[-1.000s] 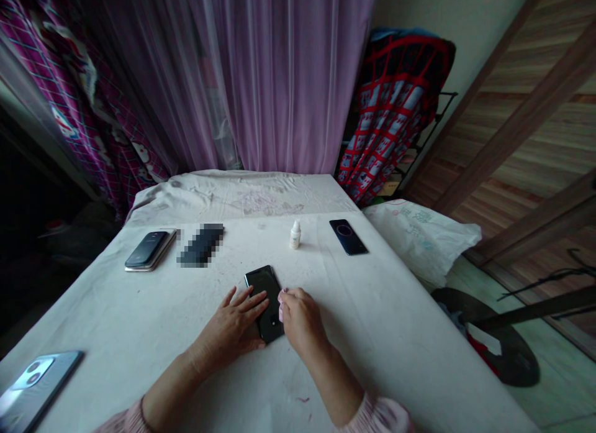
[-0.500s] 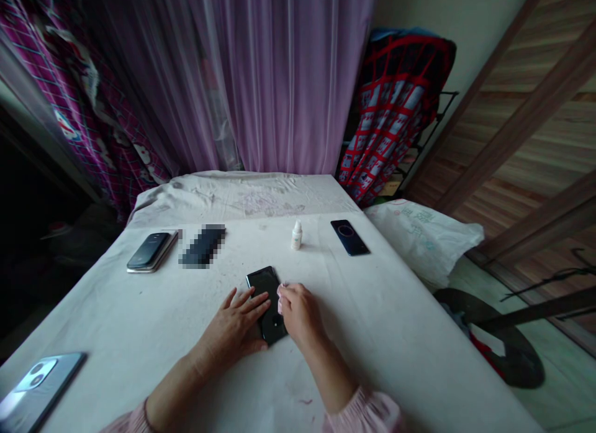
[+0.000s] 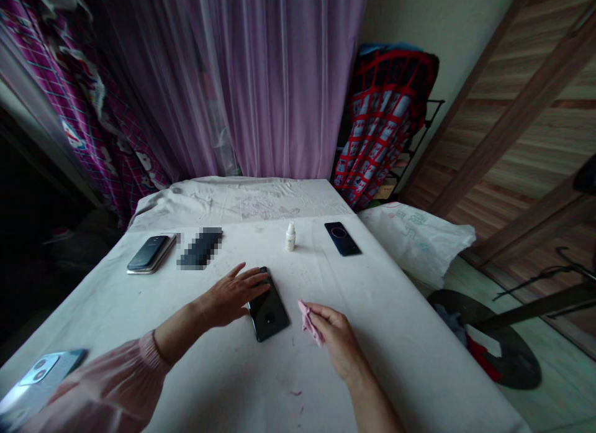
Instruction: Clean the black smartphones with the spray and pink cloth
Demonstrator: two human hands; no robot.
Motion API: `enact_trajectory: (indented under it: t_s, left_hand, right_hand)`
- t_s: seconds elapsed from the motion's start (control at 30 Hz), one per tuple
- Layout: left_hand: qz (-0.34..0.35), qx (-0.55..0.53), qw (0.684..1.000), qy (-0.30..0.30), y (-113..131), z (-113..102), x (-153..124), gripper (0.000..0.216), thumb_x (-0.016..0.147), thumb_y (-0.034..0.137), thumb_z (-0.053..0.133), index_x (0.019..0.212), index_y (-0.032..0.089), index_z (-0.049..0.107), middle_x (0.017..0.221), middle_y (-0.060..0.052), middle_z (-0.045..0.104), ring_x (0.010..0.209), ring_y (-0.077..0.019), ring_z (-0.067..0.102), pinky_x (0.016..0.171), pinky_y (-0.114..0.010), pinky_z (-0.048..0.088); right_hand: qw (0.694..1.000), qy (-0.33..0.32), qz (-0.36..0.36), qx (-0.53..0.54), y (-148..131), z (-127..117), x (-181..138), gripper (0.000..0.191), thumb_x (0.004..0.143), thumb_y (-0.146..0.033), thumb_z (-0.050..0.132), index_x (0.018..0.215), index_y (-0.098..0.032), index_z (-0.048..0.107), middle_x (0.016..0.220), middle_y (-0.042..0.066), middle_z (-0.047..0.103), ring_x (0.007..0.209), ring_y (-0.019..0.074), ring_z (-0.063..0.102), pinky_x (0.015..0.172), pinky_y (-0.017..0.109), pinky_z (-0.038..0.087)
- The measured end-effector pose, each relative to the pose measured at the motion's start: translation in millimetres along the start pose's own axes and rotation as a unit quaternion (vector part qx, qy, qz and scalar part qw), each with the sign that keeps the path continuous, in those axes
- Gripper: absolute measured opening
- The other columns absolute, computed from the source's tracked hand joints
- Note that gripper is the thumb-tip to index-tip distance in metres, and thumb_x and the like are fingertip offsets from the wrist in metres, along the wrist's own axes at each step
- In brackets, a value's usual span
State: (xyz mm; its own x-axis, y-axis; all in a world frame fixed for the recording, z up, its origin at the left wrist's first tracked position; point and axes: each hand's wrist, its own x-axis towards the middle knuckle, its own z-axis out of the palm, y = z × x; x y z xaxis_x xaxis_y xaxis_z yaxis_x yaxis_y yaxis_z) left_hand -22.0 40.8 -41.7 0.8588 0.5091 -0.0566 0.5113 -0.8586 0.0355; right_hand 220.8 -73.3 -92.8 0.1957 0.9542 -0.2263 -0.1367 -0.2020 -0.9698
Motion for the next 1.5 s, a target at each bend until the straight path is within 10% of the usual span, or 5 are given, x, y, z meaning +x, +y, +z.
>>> enact_trajectory:
  t_s: [0.3,0.53,0.83,1.07,1.5]
  left_hand:
    - [0.048,0.037,0.996,-0.068,-25,-5,37,0.086,0.055,0.044,0.084,0.130,0.019,0.050,0.133,-0.015,0.058,0.131,-0.0356,0.042,0.113,-0.056,0.011]
    - [-0.108,0.035,0.993,-0.040,-21,-8,21,0.074,0.053,0.063,0.079,0.111,0.020,0.061,0.107,-0.011,0.066,0.103,-0.0311,0.060,0.105,-0.049,0.028]
    - [-0.264,-0.018,0.957,0.121,42,40,-36,0.065,0.075,0.053,0.068,0.127,0.016,0.053,0.112,-0.014,0.062,0.103,-0.0305,0.058,0.093,-0.045,0.042]
    - [-0.236,-0.045,0.946,0.218,44,74,-56,0.070,0.073,0.058,0.066,0.129,0.019,0.052,0.113,-0.012,0.062,0.107,-0.0315,0.057,0.106,-0.055,0.031]
    - [-0.257,-0.061,0.937,0.227,54,73,-45,0.074,0.071,0.066,0.065,0.125,0.018,0.055,0.113,-0.014,0.061,0.109,-0.0328,0.055,0.106,-0.057,0.029]
  right_hand:
    - [0.982,-0.016,0.026,0.187,6,-13,7,0.041,0.056,-0.041,0.085,0.090,-0.020,0.076,0.085,0.009,0.074,0.079,0.0215,0.068,0.064,0.029,0.050]
    - [0.977,-0.004,0.032,0.212,4,-11,6,0.040,0.053,-0.041,0.087,0.086,-0.021,0.077,0.086,0.009,0.075,0.076,0.0201,0.067,0.061,0.026,0.049]
    - [0.994,0.052,-0.088,-0.026,-3,9,26,0.045,0.067,-0.046,0.074,0.104,-0.020,0.072,0.103,0.010,0.073,0.087,0.0223,0.067,0.078,0.034,0.052]
    - [0.866,0.075,-0.337,-0.363,0,32,48,0.035,0.088,-0.020,0.042,0.107,-0.021,0.071,0.106,0.009,0.071,0.098,0.0207,0.063,0.089,0.035,0.050]
    - [0.753,-0.022,-0.409,-0.515,16,70,22,0.044,0.092,-0.011,0.037,0.131,-0.018,0.057,0.122,0.007,0.065,0.112,0.0221,0.053,0.099,0.038,0.045]
